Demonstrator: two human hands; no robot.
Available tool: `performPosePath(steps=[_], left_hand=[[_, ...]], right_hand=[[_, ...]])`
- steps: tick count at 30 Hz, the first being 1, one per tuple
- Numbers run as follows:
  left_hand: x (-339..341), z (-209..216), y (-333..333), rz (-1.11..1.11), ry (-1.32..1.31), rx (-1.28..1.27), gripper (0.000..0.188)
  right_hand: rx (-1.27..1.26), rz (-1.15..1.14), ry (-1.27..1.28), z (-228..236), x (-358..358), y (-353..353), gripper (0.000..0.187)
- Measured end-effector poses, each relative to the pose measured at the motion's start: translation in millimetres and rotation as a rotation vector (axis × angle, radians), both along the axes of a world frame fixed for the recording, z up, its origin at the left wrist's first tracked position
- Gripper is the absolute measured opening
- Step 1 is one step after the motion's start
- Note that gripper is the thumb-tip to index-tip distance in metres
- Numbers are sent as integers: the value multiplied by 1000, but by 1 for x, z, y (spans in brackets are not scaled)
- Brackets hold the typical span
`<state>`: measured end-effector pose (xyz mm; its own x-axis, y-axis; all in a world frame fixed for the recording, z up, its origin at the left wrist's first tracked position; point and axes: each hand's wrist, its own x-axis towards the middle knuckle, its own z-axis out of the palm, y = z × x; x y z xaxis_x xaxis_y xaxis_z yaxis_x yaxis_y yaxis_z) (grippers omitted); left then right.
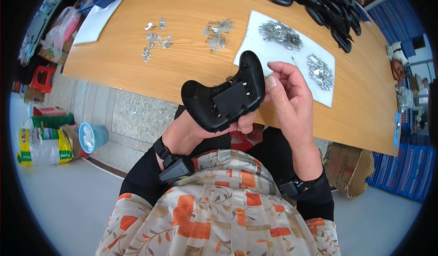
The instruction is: The person assembles black game controllers by hand at a wooden table. They pick up individual controller shells and insert small metal components into the battery compartments, then place the finished units on a pile.
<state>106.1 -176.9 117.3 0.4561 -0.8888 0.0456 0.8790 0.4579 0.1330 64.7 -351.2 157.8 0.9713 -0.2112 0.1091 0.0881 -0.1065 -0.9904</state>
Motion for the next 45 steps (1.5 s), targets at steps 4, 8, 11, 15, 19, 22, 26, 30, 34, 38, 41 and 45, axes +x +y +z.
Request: performPosePath(steps=[4,8,11,15,19,22,26,30,34,38,41,45], left_hand=[[0,-17,-22,-193,-284,-99,51],[-16,-23,-35,-247,-55,-57,76],[-23,2,-43,-190,-18,175,87],[-35,12,-54,-32,-134,356,96],[-51,29,-77,198,-567,749,45],[-55,29,-93,344,-467,667,38],[-58,16,-106,470,-576,695,54],[-60,12,-109,420,-642,714,59],[-63,13,-110,433,-634,725,52],[-61,26,-105,350,-625,796,25],[-63,30,-103,287,-644,803,17],[-66,32,-107,262,-600,741,16]], right_hand=[[179,169,253,25,-15,-23,19],[189,17,159,12,-34,-41,20],[176,-122,55,0,-47,-57,23],[207,-267,35,-5,-62,-65,23],[268,-323,-2,-12,-70,-68,23],[238,-367,-75,-15,-73,-62,22],[269,-377,-119,-19,-81,-60,19],[315,-400,-146,-21,-89,-64,18],[325,-407,-125,-20,-106,-72,17],[304,-446,-146,-19,-119,-77,16],[217,-461,-142,-14,-127,-75,16],[244,-477,-147,-15,-132,-76,16]])
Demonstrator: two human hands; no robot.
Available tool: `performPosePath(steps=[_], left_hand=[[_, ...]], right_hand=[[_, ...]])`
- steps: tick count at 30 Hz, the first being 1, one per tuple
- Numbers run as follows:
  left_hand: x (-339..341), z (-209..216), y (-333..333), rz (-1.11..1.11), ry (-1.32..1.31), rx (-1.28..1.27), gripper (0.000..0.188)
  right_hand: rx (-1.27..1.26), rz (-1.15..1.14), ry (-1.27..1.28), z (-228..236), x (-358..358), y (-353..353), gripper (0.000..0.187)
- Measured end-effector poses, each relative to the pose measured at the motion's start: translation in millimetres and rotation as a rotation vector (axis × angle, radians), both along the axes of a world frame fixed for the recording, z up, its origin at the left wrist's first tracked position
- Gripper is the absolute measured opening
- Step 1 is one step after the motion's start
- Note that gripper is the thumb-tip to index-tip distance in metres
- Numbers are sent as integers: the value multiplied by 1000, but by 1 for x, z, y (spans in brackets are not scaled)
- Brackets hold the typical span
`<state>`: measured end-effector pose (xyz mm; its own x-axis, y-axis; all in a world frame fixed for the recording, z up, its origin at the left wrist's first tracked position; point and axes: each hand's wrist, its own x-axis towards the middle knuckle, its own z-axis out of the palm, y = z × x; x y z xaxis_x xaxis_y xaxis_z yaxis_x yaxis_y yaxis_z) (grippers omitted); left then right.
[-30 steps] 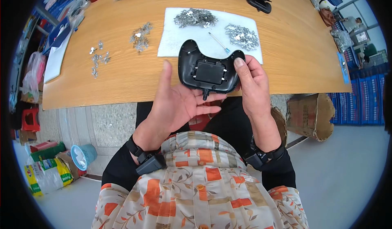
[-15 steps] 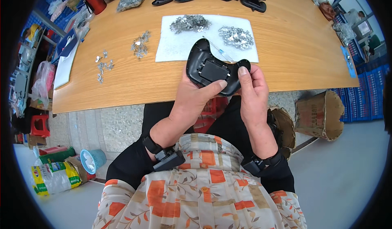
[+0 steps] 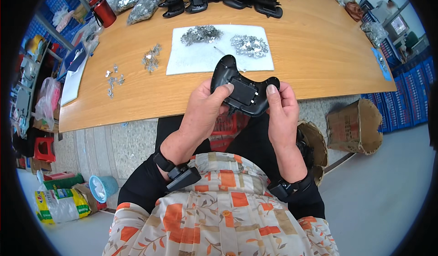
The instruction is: The person assembles black game controllers by hand at a wooden table. They pick up individual controller shells and insert small metal components into the battery compartments, then place the finished units on a pile.
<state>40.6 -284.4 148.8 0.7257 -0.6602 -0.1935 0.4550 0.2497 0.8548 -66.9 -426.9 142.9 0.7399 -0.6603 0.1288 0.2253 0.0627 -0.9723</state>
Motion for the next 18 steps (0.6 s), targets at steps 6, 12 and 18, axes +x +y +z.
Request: performPosePath(steps=[6,12,18], left_hand=[[-9,6,-15,-2,40,30,19],[-16,29,-46,-213,-47,-16,29],[-23,32,-71,-201,-238,110,37]], right_hand=[[-40,-78,-9,-7,-7,-8,16],[55,-85,-111,11,-35,-48,14],[88,-137,-90,6,-108,-120,15]])
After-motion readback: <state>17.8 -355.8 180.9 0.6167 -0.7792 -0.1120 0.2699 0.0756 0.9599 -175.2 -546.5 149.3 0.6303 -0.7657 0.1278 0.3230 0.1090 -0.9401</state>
